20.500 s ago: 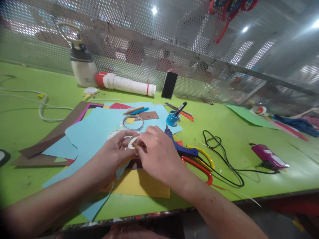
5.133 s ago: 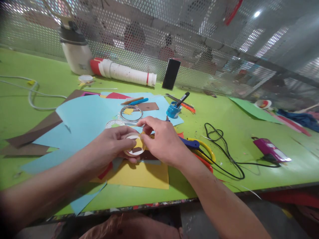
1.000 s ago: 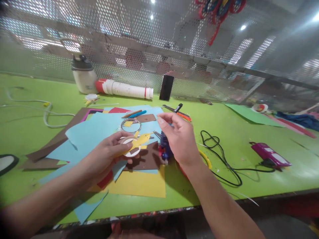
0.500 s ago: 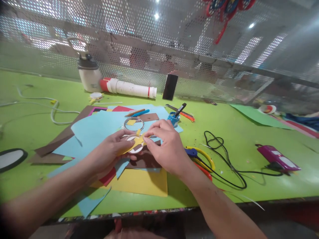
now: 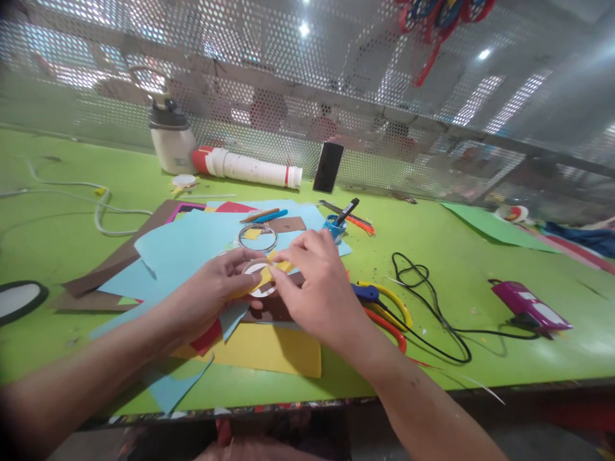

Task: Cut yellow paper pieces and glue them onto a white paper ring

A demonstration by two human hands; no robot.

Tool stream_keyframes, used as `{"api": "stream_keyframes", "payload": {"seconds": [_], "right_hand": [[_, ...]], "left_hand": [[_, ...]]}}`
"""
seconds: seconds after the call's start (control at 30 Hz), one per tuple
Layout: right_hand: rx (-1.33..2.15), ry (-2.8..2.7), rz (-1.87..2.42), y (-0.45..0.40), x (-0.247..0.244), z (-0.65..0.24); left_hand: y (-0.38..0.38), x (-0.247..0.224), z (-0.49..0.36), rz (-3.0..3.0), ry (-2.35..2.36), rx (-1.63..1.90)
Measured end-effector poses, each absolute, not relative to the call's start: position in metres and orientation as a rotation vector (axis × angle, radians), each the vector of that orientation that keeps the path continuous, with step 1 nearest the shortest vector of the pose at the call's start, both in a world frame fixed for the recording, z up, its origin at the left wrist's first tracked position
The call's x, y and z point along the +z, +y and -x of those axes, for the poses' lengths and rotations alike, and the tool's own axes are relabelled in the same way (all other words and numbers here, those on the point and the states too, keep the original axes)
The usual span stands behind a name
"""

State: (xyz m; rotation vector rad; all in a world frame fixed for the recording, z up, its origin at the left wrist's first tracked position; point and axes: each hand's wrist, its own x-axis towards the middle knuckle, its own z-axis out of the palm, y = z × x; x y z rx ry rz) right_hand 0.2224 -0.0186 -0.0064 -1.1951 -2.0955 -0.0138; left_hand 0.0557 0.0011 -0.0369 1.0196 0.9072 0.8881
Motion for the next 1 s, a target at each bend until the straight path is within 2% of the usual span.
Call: {"api": "stream_keyframes", "payload": {"seconds": [0.13, 0.23, 0.57, 0.73, 0.87, 1.0], "right_hand": [[-0.018, -1.916, 1.212, -0.014, 0.004, -0.236], [0.138, -1.859, 1.249, -0.009, 0.012, -0.249], [0.418, -2.007, 1.554, -0.014, 0.022, -0.288], [0.841, -2.079, 1.391, -0.012, 0.018, -0.26], [0.961, -2.294, 1.374, -0.008, 0.015, -0.234], [1.151, -2.235, 1.323, -0.003, 0.007, -0.229]], "left_hand": [[0.005, -0.041, -0.054, -1.061, 0.893, 0.854], [0.005, -0.041, -0.052, -1.056, 0.907, 0.839], [0.002, -0.03, -0.048, -1.119, 0.885, 0.891], [-0.001, -0.024, -0.046, -1.283, 0.819, 0.752], [-0.001, -0.023, -0.046, -1.344, 0.798, 0.645], [0.002, -0.026, -0.046, -1.308, 0.812, 0.607]]}}
